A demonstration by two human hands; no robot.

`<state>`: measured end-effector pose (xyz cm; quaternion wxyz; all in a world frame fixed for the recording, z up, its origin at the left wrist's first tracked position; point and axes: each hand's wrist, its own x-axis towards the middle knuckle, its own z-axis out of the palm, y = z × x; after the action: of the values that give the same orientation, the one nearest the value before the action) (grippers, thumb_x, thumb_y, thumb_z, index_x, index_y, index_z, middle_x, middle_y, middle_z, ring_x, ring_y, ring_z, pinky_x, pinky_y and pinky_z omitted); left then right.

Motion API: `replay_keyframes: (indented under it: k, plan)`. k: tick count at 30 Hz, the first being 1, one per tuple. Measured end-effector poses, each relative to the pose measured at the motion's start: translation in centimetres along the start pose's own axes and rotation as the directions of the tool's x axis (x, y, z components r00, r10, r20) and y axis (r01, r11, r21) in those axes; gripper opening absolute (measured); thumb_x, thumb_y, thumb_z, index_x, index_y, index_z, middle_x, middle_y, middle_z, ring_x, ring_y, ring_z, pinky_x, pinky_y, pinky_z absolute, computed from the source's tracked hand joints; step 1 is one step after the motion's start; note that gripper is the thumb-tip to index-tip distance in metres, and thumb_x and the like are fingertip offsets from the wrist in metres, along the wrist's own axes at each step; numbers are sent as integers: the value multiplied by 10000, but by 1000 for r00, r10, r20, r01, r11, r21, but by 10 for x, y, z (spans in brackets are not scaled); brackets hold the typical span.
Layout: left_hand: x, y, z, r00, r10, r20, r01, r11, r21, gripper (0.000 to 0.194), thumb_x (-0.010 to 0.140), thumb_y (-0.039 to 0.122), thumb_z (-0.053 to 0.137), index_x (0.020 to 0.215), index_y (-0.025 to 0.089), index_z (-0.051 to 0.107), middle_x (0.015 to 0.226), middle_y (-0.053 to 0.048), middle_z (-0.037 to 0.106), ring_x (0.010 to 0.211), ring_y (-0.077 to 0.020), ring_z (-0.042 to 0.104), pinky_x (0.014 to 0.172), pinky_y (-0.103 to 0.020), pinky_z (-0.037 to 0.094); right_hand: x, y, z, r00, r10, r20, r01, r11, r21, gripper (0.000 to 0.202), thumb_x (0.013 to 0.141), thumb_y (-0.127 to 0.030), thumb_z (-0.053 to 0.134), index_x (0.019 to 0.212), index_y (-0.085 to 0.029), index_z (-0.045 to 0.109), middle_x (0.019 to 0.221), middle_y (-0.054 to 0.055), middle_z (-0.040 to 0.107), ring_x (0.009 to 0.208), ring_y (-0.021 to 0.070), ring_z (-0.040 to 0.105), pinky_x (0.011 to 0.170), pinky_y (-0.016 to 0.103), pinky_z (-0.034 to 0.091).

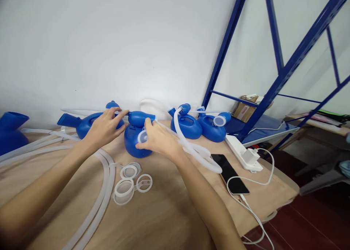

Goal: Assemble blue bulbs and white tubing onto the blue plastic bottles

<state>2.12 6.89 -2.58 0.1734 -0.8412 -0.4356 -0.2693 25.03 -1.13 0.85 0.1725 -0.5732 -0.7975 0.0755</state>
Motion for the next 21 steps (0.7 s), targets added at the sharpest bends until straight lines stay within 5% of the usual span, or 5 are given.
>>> replay_keyframes:
  k: [3, 8, 13, 18, 21]
  plan:
    - [2, -7, -2, 999, 31, -12, -30, 998, 52, 444, 1031, 339, 433, 1370, 162, 659, 1281, -215, 624, 1179, -406, 585, 937, -529, 528, 1, 1, 1, 999, -13, 44, 13, 1000, -14, 895, 781, -652, 817, 1476, -199, 483, 1238, 207, 705, 1181, 454, 660, 933, 459, 477]
    - [7, -24, -1, 995, 96, -11, -95, 995, 29, 420, 1022, 372, 450, 1231, 152, 741, 1202, -203, 691, 1170, -398, 613, 957, -544, 498, 2, 9, -21, 992, 125, -1, -123, 979, 164, 777, 956, -797, 460, 1492, -239, 531, 1054, 133, 765, 1062, 384, 719, 926, 444, 487]
    - [10, -38, -7, 991, 133, 17, -131, 986, -103, 484, 1015, 445, 440, 1236, 133, 737, 1210, -179, 731, 1136, -351, 669, 1010, -476, 497, 5, 44, -44, 995, 100, -2, -95, 947, 306, 744, 947, -677, 617, 1548, -254, 502, 1286, 122, 719, 1160, 314, 685, 1039, 455, 500]
    - [8, -39, -8, 998, 34, 61, -23, 983, -182, 454, 1001, 477, 444, 1259, 201, 697, 1241, -131, 730, 1107, -310, 694, 946, -411, 533, 29, 62, -11, 997, 69, -45, -38, 871, 490, 737, 987, -612, 581, 1610, -260, 407, 1649, 125, 451, 1493, 289, 466, 1213, 459, 397]
    - [6, -35, -7, 999, 46, 26, -40, 976, -216, 410, 979, 497, 500, 1218, 217, 680, 1238, -119, 718, 1147, -307, 670, 997, -429, 526, 48, 57, 24, 986, -3, -169, 88, 863, 498, 584, 1037, -539, 518, 1527, -223, 498, 1622, 128, 482, 1507, 244, 440, 1259, 427, 322]
